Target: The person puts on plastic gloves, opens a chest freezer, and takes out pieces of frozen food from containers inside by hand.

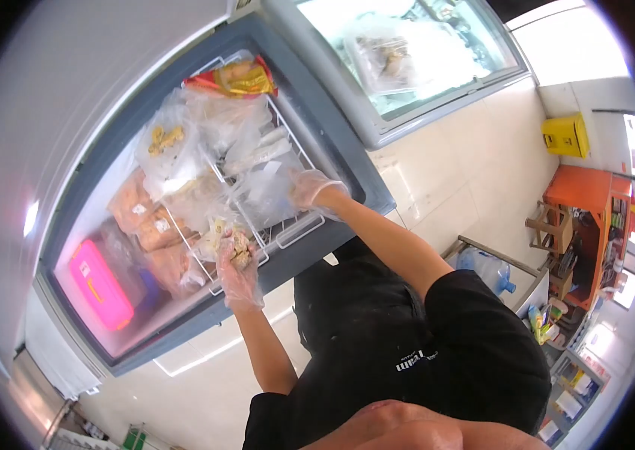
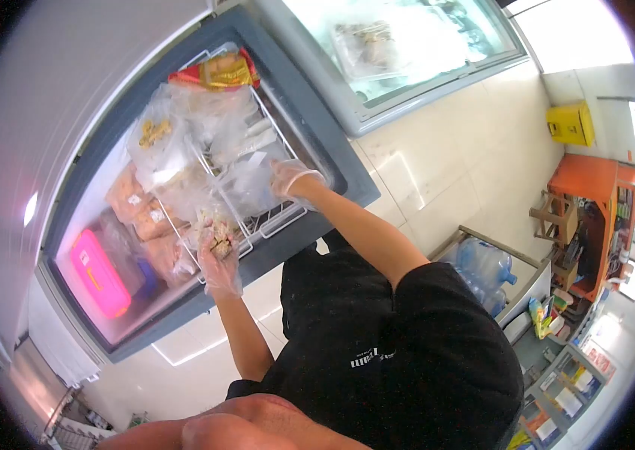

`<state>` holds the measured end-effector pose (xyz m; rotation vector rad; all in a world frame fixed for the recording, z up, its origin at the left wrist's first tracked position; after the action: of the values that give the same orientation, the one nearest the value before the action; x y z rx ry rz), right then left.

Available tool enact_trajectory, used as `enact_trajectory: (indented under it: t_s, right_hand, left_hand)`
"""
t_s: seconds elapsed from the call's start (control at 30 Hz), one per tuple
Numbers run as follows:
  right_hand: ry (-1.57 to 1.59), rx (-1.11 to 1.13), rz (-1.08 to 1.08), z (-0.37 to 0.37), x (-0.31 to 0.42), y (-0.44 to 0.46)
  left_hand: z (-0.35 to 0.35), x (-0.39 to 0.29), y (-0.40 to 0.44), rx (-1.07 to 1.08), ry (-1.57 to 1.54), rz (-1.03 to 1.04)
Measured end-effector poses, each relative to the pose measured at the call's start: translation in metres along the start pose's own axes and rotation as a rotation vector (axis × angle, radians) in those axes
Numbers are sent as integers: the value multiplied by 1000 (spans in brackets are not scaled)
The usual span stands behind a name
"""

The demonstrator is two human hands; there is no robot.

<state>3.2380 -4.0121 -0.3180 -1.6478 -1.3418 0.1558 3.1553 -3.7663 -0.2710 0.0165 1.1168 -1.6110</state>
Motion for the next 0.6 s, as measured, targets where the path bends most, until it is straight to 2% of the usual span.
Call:
enact_trajectory:
  t_s: [0.1,0.17,0.23,0.3,0.4,0.43,0.47,0.53,0.6]
  right_hand:
    - [313,75,-120,-68,8,-72]
    - [922,-29,-463,-117,-26,-83]
    - [806,-229,-233,-209,-42,-117]
    - [642,-810,-376,-286,-104,-82]
    - [-261,-1037,134,-339,-108,-93]
    - [-230,-806,115,-332,-114,-78]
    - [-142,-1030,178,-321,-148,-43]
    - [-193,-969,-119,-337,-132,-74]
    - [-114,-1138,-216,-365,-146,-119]
  left_hand:
    - [3,-5,-4,93,-4,-24]
    - [14,-10,-12,142,7,-11]
    - [24,-16,-27,101,73,-10]
    - [35,-17,-33,115,96,11]
    - [67,-6,-41,97,82,44]
    - [82,4,-38,252,44,15]
    - [96,11,-40,234,67,22]
    - [138,35,-43,193,106,35]
    - [177,64,-46,183,96,59]
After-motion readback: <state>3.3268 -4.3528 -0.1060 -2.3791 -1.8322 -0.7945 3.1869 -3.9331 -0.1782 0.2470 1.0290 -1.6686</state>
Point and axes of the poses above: each hand's wrist, its own y-axis towards the middle knuckle, its own z-axis out of the palm, x = y × z, the point moved 7 cm from there along y, towards the middle knuckle, and after that the axes turned 5 degrees about z, right-handed, at the moved point
